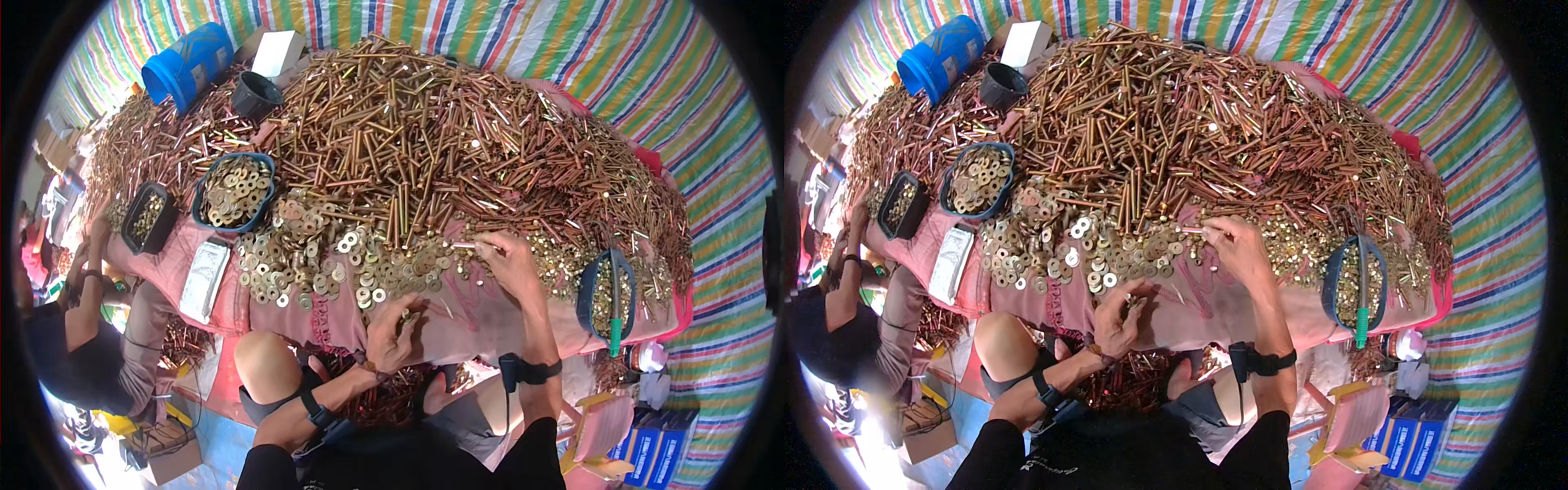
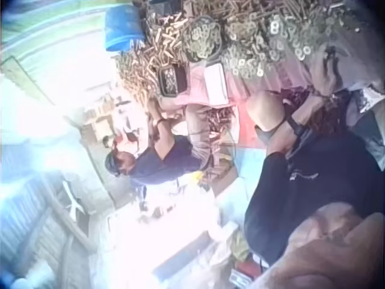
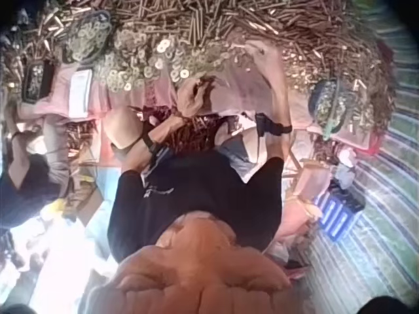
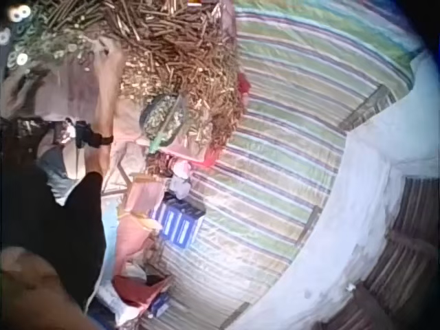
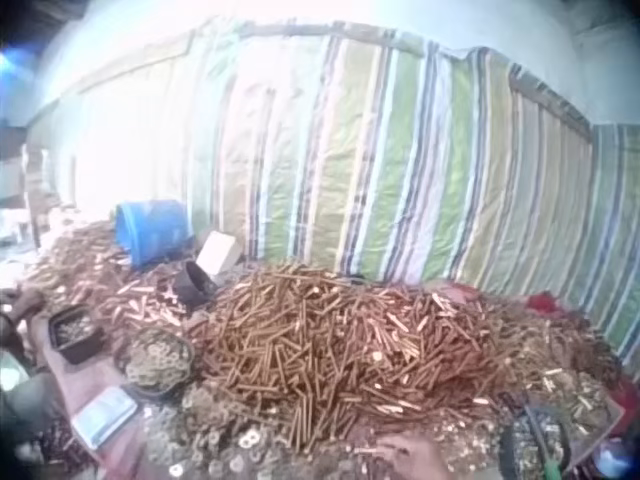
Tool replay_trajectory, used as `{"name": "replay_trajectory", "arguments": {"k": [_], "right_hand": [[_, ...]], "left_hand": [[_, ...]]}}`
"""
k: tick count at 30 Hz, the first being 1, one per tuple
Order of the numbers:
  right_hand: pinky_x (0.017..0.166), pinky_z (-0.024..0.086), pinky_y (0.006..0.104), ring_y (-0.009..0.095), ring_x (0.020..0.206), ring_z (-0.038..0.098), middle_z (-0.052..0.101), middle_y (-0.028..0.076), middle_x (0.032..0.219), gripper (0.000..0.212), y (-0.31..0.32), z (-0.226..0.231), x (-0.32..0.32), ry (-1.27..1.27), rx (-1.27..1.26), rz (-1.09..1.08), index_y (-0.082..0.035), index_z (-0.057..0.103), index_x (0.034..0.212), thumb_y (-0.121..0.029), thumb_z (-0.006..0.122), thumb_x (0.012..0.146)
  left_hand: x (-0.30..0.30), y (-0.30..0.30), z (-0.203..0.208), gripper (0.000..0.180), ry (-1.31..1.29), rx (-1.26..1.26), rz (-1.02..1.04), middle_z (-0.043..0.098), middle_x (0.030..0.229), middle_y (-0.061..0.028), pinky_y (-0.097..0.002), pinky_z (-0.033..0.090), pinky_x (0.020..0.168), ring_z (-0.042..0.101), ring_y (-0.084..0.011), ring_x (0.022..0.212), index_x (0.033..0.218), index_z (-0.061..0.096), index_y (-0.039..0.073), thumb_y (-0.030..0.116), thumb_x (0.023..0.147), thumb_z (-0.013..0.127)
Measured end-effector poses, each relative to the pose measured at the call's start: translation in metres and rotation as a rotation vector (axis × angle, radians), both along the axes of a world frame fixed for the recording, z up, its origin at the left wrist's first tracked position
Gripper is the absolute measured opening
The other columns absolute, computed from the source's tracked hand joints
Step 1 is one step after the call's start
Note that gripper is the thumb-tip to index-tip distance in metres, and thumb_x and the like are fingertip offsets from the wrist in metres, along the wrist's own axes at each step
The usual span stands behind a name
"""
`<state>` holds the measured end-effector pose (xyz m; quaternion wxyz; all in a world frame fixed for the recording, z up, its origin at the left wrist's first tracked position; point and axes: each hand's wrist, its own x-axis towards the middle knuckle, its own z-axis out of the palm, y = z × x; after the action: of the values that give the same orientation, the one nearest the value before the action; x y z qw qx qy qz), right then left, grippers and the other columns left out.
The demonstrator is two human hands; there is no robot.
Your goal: The person picks up metal rods and slides several flat metal washers onto them by hand. They pick up individual washers from a large pile on the table and add them to the rods before holding the assembled units.
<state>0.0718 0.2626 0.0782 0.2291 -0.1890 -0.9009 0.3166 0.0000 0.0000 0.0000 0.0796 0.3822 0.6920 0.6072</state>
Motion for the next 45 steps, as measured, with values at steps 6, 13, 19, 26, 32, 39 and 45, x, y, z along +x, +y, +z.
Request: {"name": "replay_trajectory", "arguments": {"k": [6, 13, 19, 26, 32, 39, 45], "right_hand": [[0.066, 0.052, 0.0334, 0.015, 0.074, 0.065, 0.072, 0.008, 0.083, 0.022, -0.061, 0.037, 0.009, -0.084, -0.428, 0.226, -0.001, 0.073, 0.095, -0.022, 0.074, 0.090], [0.067, 0.051, 0.0356, 0.022, 0.074, 0.066, 0.067, 0.011, 0.081, 0.018, -0.094, 0.042, 0.000, 0.004, -0.132, 0.377, -0.002, 0.069, 0.095, -0.018, 0.074, 0.089], [0.065, 0.052, 0.0401, 0.029, 0.076, 0.065, 0.066, 0.011, 0.084, 0.033, -0.115, 0.048, -0.003, 0.179, 0.288, 0.433, -0.005, 0.065, 0.115, -0.016, 0.076, 0.085], [0.064, 0.052, 0.0408, 0.030, 0.073, 0.064, 0.065, 0.012, 0.084, 0.050, -0.119, 0.031, -0.004, 0.243, 0.161, 0.456, -0.006, 0.060, 0.133, -0.016, 0.074, 0.086], [0.064, 0.051, 0.0444, 0.033, 0.072, 0.062, 0.060, 0.012, 0.079, 0.049, -0.124, 0.027, 0.002, 0.149, 0.271, 0.485, -0.006, 0.058, 0.136, -0.019, 0.069, 0.091], [0.070, 0.052, 0.0419, 0.033, 0.078, 0.065, 0.067, 0.016, 0.092, 0.035, -0.113, 0.009, -0.002, 0.035, 0.101, 0.419, -0.005, 0.067, 0.120, -0.022, 0.072, 0.089], [0.074, 0.052, 0.0430, 0.035, 0.083, 0.067, 0.067, 0.018, 0.094, 0.019, -0.063, -0.021, -0.028, 0.032, -0.014, 0.033, -0.003, 0.072, 0.102, -0.018, 0.070, 0.090]], "left_hand": [[-0.002, 0.003, -0.001, 0.041, 0.062, -0.001, -0.015, 0.071, 0.108, -0.0157, -0.0408, 0.052, 0.087, 0.067, -0.0338, 0.098, 0.132, 0.060, 0.005, 0.002, 0.091, 0.062], [0.000, 0.003, -0.010, 0.041, 0.050, -0.010, -0.024, 0.070, 0.111, -0.0186, -0.0439, 0.054, 0.087, 0.067, -0.0380, 0.101, 0.130, 0.061, 0.004, 0.001, 0.089, 0.064], [-0.001, 0.001, -0.014, 0.045, 0.182, -0.017, -0.065, 0.069, 0.114, -0.0194, -0.0440, 0.054, 0.089, 0.067, -0.0389, 0.102, 0.132, 0.059, 0.003, 0.000, 0.087, 0.066], [0.002, -0.003, -0.008, 0.052, 0.151, 0.075, -0.022, 0.067, 0.120, -0.0206, -0.0448, 0.050, 0.093, 0.064, -0.0396, 0.108, 0.134, 0.057, -0.002, 0.000, 0.084, 0.070], [-0.003, -0.011, -0.012, 0.037, 0.260, 0.064, -0.021, 0.067, 0.106, -0.0194, -0.0452, 0.049, 0.084, 0.061, -0.0396, 0.096, 0.123, 0.063, 0.000, 0.006, 0.087, 0.067], [-0.002, -0.006, -0.012, 0.027, 0.229, 0.128, 0.040, 0.067, 0.100, -0.0172, -0.0438, 0.049, 0.081, 0.061, -0.0378, 0.090, 0.115, 0.066, 0.000, 0.005, 0.089, 0.066], [0.001, -0.004, -0.005, 0.032, 0.093, 0.009, 0.090, 0.068, 0.096, -0.0156, -0.0422, 0.050, 0.078, 0.062, -0.0345, 0.088, 0.120, 0.065, 0.001, 0.005, 0.089, 0.069]]}}
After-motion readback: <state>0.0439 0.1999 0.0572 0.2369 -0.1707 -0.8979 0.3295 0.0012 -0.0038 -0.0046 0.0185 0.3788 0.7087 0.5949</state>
